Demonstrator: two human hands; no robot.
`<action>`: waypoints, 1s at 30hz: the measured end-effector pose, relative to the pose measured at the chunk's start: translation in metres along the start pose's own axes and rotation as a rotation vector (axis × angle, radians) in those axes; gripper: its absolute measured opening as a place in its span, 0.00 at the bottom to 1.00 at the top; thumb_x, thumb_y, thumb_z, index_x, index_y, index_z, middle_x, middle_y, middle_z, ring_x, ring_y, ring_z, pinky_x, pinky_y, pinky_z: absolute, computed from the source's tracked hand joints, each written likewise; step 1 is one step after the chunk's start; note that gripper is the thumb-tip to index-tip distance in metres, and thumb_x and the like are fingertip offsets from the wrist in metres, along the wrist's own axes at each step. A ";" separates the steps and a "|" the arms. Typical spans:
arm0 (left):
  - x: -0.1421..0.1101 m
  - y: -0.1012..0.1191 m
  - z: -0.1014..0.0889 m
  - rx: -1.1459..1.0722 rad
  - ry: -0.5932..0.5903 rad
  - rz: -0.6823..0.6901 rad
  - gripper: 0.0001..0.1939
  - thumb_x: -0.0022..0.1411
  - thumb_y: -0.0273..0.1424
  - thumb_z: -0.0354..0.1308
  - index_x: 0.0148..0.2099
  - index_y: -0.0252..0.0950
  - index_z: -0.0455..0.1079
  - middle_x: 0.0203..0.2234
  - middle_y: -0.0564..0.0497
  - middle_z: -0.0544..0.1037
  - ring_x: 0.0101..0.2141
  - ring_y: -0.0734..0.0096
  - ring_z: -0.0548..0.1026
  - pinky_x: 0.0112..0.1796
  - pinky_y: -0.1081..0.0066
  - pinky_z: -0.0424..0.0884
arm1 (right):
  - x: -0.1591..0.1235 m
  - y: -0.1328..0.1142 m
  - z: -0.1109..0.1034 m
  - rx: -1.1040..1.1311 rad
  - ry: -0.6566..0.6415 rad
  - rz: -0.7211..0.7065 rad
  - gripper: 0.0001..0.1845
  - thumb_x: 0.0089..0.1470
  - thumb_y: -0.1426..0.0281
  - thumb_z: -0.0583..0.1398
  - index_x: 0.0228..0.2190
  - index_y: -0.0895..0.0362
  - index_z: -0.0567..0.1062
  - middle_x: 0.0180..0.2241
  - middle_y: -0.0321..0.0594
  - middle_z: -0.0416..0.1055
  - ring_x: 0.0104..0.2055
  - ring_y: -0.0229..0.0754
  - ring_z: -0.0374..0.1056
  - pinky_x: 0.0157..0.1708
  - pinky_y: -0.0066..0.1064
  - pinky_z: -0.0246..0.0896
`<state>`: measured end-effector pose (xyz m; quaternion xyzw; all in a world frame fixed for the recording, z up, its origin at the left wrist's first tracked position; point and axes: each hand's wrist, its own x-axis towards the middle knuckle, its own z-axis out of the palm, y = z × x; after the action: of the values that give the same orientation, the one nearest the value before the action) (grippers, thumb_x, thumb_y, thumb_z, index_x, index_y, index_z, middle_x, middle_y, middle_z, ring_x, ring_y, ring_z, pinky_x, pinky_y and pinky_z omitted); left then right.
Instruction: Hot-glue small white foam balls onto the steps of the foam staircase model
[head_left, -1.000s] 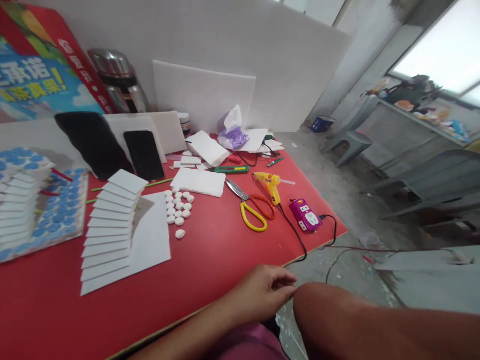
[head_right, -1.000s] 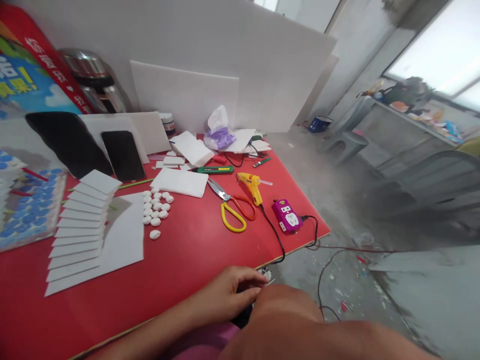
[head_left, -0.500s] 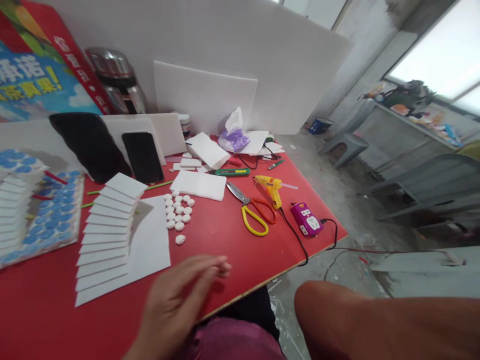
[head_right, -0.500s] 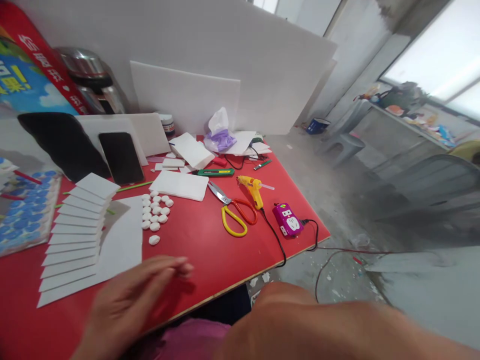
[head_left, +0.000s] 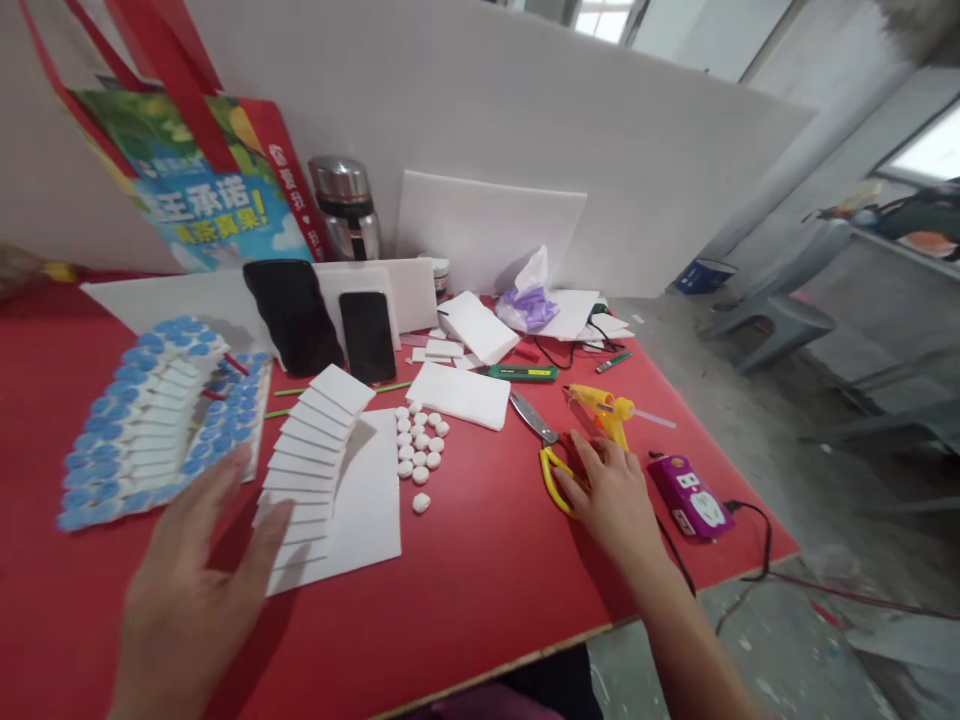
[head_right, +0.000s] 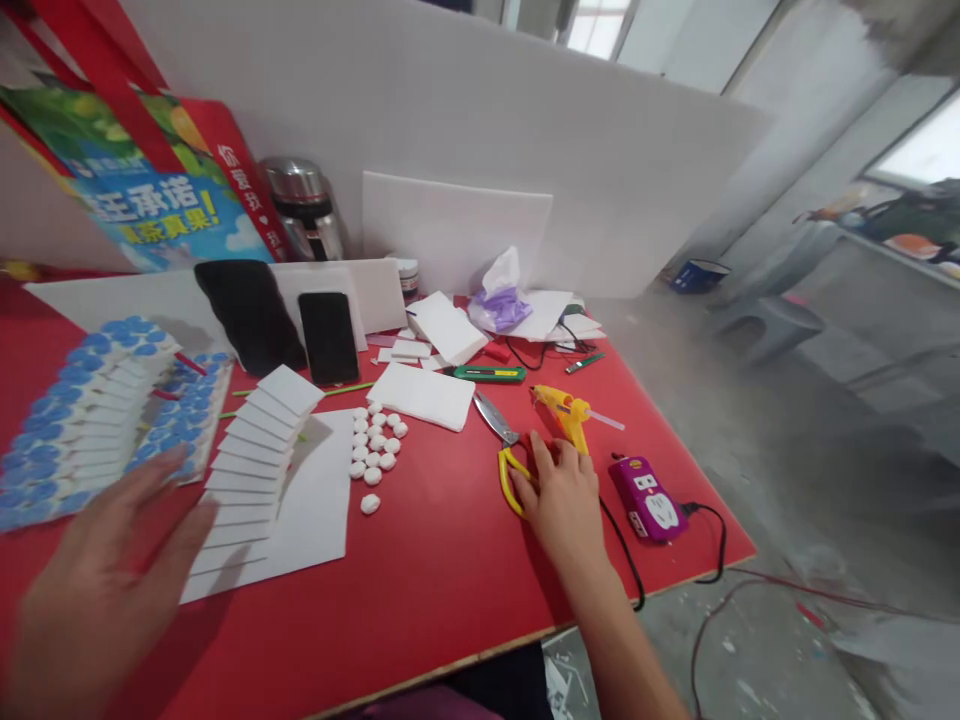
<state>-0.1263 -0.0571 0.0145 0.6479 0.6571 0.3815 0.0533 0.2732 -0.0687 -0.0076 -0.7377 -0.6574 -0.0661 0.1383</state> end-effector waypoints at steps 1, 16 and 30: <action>0.002 -0.001 0.004 0.032 -0.001 0.010 0.35 0.68 0.53 0.55 0.71 0.43 0.65 0.66 0.42 0.72 0.65 0.43 0.69 0.67 0.42 0.62 | -0.003 0.005 0.010 0.002 0.002 0.001 0.27 0.68 0.57 0.58 0.61 0.57 0.75 0.53 0.58 0.71 0.53 0.63 0.70 0.51 0.56 0.70; 0.007 -0.012 0.033 0.012 -0.211 -0.091 0.44 0.63 0.47 0.67 0.75 0.45 0.54 0.69 0.40 0.67 0.67 0.36 0.66 0.63 0.34 0.64 | 0.006 -0.013 -0.001 0.146 0.040 -0.190 0.20 0.70 0.64 0.55 0.55 0.59 0.78 0.48 0.56 0.75 0.49 0.59 0.70 0.51 0.56 0.71; -0.015 0.004 0.027 0.079 -0.187 -0.176 0.46 0.66 0.48 0.60 0.77 0.38 0.49 0.72 0.33 0.60 0.71 0.36 0.60 0.64 0.38 0.64 | 0.063 -0.191 0.037 0.241 -0.276 -0.578 0.40 0.68 0.45 0.53 0.59 0.69 0.72 0.61 0.65 0.70 0.70 0.64 0.57 0.71 0.55 0.49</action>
<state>-0.1058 -0.0592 -0.0087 0.6219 0.7183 0.2872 0.1219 0.0890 0.0207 -0.0028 -0.5014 -0.8549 0.0758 0.1098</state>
